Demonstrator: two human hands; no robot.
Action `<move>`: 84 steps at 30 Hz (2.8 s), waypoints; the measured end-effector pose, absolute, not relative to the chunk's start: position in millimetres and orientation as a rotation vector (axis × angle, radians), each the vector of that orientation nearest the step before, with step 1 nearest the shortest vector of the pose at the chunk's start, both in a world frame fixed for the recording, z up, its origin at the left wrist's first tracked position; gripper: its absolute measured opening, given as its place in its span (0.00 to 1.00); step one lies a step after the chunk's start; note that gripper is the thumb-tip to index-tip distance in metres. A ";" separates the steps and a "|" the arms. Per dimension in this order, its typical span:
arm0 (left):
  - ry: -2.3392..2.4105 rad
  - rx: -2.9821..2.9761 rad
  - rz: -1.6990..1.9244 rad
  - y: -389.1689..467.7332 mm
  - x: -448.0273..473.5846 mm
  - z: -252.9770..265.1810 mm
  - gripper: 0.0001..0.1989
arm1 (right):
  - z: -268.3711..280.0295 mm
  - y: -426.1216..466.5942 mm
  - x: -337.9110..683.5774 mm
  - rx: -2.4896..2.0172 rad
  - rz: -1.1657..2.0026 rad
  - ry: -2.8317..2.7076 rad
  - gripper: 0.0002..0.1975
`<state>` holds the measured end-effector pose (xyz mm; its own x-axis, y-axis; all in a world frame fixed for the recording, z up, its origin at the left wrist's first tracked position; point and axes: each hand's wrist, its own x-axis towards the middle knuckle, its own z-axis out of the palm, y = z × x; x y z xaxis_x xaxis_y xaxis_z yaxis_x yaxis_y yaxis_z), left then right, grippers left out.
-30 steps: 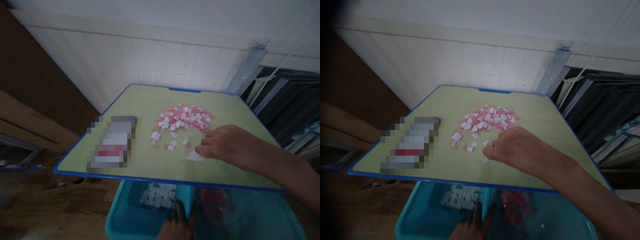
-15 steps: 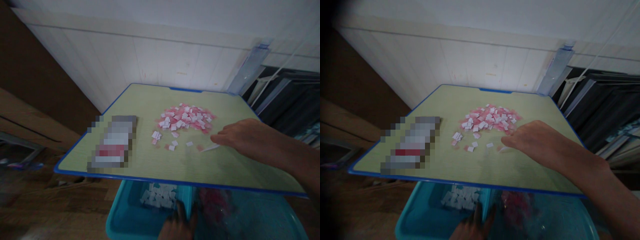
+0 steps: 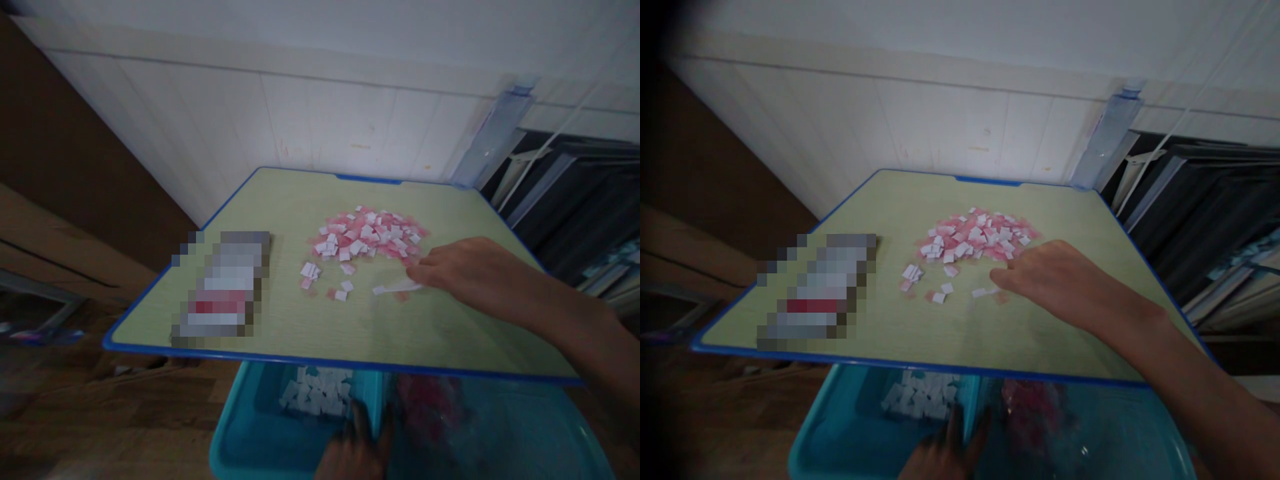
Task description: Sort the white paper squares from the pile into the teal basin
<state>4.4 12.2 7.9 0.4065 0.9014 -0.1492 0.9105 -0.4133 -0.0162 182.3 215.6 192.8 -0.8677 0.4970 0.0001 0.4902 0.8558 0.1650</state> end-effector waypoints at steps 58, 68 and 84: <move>1.585 2.660 -0.049 11.4 0.4 -1.3 0.24 | 204.5 176.4 104.6 1.063 -0.465 2.963 0.16; 1.611 2.705 -0.005 9.4 0.0 -5.9 0.23 | 180.3 194.1 87.3 0.927 -0.510 2.996 0.13; 1.599 2.692 0.024 11.2 -1.8 -7.7 0.23 | 225.7 196.8 127.4 0.790 -0.188 3.156 0.08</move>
<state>-1.8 11.2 -7.7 0.4784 0.8781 0.0078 0.8779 -0.4785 0.0163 127.4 196.8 225.7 -0.8760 0.4748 0.0851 0.4613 0.8762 -0.1394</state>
